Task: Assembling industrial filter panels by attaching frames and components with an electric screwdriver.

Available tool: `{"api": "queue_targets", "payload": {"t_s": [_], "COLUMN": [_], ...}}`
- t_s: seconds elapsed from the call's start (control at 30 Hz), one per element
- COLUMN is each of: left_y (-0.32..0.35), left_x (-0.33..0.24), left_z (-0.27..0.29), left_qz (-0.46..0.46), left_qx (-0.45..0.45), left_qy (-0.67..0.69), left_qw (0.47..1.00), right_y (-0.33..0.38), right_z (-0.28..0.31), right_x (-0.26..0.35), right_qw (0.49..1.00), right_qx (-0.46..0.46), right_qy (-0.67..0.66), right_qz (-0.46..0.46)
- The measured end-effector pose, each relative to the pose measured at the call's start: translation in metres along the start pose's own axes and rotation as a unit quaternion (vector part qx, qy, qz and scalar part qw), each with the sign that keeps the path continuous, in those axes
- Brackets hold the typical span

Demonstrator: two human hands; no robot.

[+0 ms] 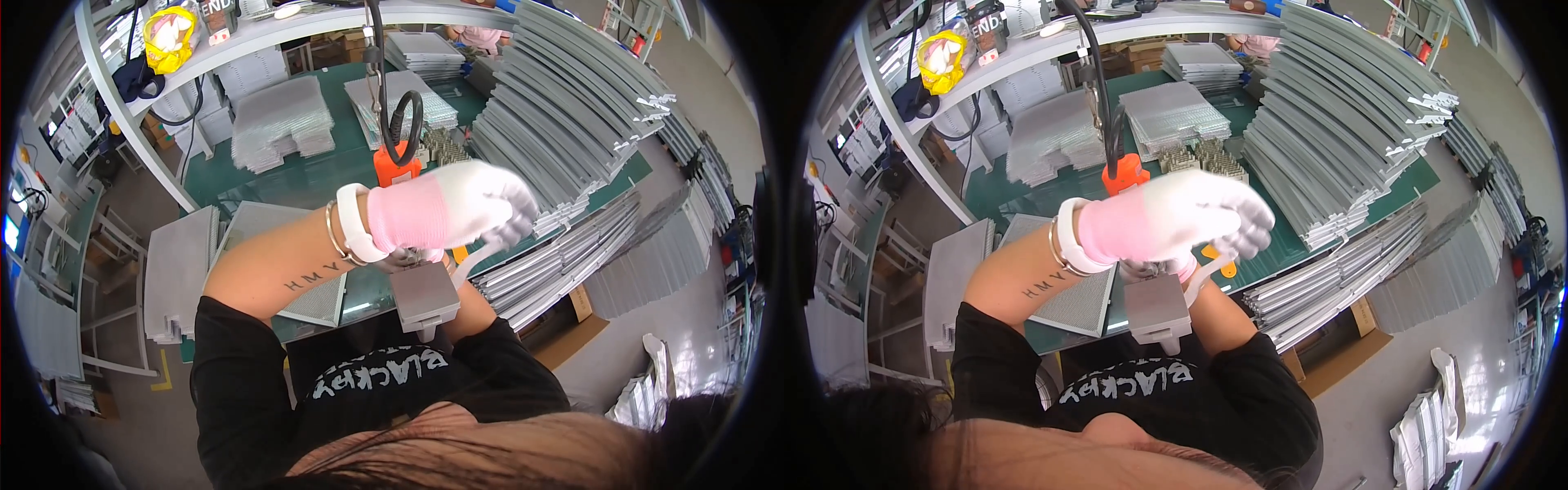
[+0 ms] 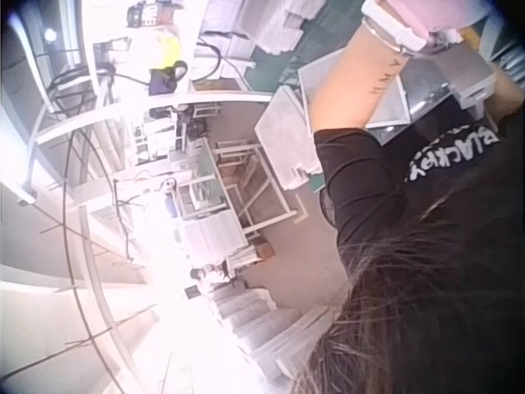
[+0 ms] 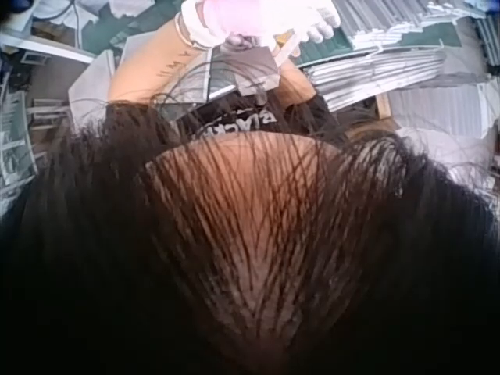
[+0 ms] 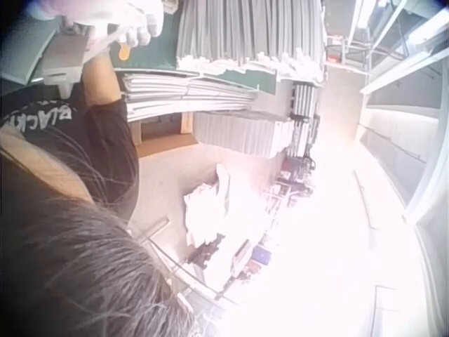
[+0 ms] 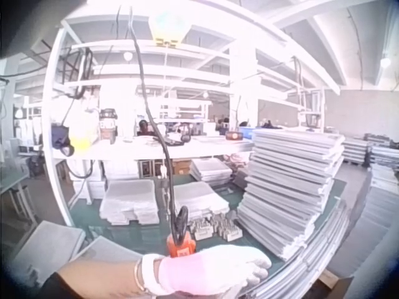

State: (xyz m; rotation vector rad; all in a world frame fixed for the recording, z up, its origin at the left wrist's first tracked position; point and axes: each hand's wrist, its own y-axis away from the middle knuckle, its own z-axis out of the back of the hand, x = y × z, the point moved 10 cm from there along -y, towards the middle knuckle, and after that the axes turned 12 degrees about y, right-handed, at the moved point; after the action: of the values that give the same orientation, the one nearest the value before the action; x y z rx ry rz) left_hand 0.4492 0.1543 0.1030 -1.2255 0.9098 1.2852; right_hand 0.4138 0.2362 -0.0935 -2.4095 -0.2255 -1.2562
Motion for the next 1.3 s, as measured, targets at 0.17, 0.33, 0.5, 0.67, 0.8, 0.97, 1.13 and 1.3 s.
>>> {"api": "queue_targets", "payload": {"t_s": [0.17,0.33,0.5,0.67,0.8,0.97,1.13,1.3], "left_y": [0.027,0.092,0.128,0.133,0.132,0.131,0.137,0.137], "left_x": [-0.033,-0.027,0.023,0.034,0.039,0.04,0.058,0.064], "left_z": [0.011,-0.008,-0.016,0.002,0.012,0.017,0.025,0.031], "left_qz": [-0.057,-0.16,-0.198,-0.197,-0.186,-0.204,-0.214,-0.201], "left_qx": [-0.112,-0.113,-0.234,-0.29,-0.298,-0.361,-0.39,-0.428], "left_qy": [0.084,-0.195,-0.304,-0.246,-0.185,-0.194,-0.155,-0.101], "left_qw": [0.988,0.961,0.902,0.903,0.918,0.889,0.882,0.875], "right_y": [0.006,-0.009,-0.015,-0.017,-0.007,0.011,0.11,0.102], "right_z": [-0.001,0.005,-0.035,-0.034,-0.03,-0.008,-0.039,-0.116], "right_x": [0.0,0.002,0.008,0.017,0.037,0.08,0.163,0.123], "right_qw": [1.0,0.999,0.991,0.994,0.994,0.967,0.64,0.463], "right_qx": [-0.002,-0.015,0.129,0.108,0.086,-0.051,-0.2,-0.098], "right_qy": [0.025,0.044,-0.028,-0.017,0.036,0.228,0.601,0.817], "right_qz": [-0.011,-0.015,-0.011,0.016,0.049,0.102,0.434,0.329]}}
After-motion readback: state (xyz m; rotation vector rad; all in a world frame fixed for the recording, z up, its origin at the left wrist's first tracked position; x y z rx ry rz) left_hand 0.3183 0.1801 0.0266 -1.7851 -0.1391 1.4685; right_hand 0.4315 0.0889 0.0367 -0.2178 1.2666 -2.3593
